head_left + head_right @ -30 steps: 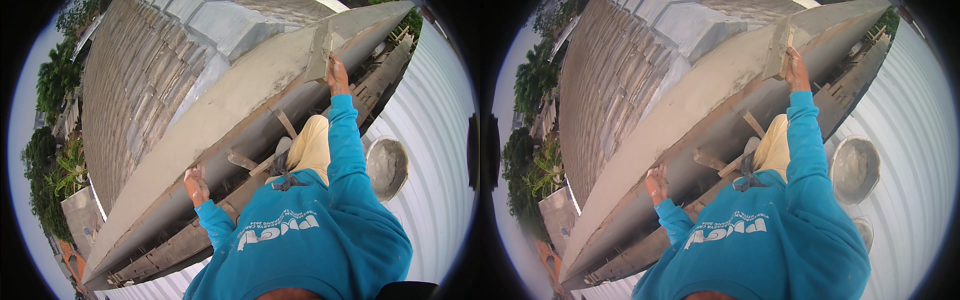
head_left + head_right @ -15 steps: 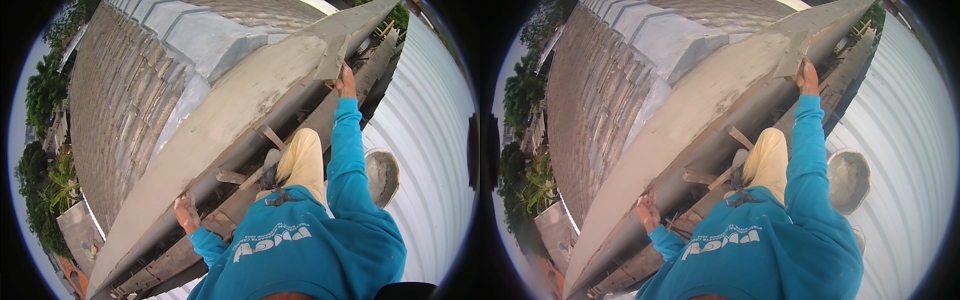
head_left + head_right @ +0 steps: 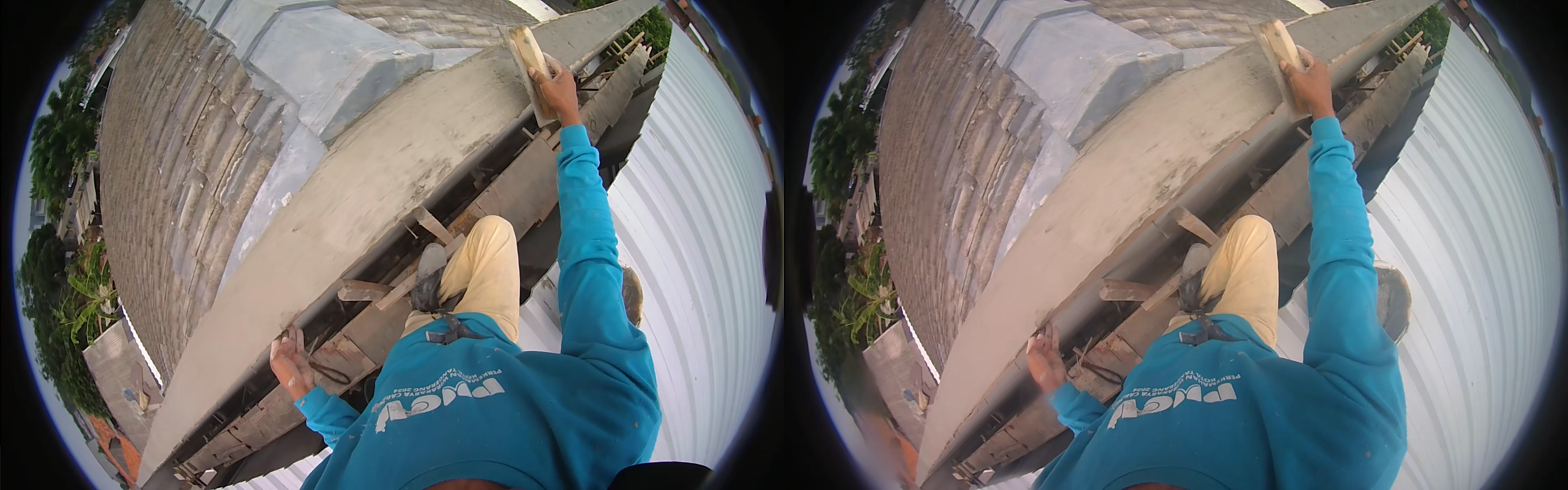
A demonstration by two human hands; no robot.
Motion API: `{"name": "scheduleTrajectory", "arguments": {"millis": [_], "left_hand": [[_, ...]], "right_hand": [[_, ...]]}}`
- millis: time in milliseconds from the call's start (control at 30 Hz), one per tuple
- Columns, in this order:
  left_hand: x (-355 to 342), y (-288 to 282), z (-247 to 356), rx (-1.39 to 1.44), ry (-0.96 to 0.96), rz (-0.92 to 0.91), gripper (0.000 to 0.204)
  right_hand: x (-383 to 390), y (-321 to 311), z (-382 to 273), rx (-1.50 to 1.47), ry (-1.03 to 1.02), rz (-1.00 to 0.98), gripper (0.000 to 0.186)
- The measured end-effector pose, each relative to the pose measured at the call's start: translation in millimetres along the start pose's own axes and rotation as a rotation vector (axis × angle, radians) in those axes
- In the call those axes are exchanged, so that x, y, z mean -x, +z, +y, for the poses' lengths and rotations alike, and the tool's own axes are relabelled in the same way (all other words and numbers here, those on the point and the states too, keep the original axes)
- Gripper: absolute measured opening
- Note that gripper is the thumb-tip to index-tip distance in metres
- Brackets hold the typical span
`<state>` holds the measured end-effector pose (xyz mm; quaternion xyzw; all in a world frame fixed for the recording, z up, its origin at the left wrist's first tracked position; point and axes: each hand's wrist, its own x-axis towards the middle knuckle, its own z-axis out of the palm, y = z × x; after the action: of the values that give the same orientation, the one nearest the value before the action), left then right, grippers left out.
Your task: The person scoops wet cement from a bucket using a trowel and applies it to a roof edge. They smooth the cement with the trowel and hand, repeatedly adding material and leveling the surface along the roofline.
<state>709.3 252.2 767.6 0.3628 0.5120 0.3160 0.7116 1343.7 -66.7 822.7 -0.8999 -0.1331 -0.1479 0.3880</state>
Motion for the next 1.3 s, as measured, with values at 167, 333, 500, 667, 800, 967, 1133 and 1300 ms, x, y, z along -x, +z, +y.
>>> {"name": "scheduleTrajectory", "arguments": {"millis": [167,333,500,667,800,967,1133,1300], "left_hand": [[-2,0,1,-0.012,-0.012,0.012,0.035],[1,15,3,-0.054,-0.014,0.09,0.034],[-8,5,-10,-0.057,0.01,0.173,0.035],[-6,18,-3,-0.092,0.012,0.176,0.025],[-5,16,0,-0.111,-0.004,0.154,0.023],[-1,14,4,-0.093,-0.029,0.129,0.031],[5,27,9,-0.075,-0.028,0.089,0.048],[5,25,7,-0.048,-0.015,0.089,0.048]], "right_hand": [[-11,38,-1,0.532,-0.067,-0.135,0.045],[27,61,-27,0.45,-0.179,-0.198,0.042],[107,65,-92,0.255,-0.365,-0.404,0.048],[120,59,-87,0.247,-0.427,-0.257,0.047],[74,54,-47,0.39,-0.466,-0.097,0.045],[-18,51,35,0.578,-0.416,0.064,0.039],[-82,33,86,0.742,-0.32,0.077,0.044],[-38,18,3,0.477,0.085,-0.317,0.05]]}}
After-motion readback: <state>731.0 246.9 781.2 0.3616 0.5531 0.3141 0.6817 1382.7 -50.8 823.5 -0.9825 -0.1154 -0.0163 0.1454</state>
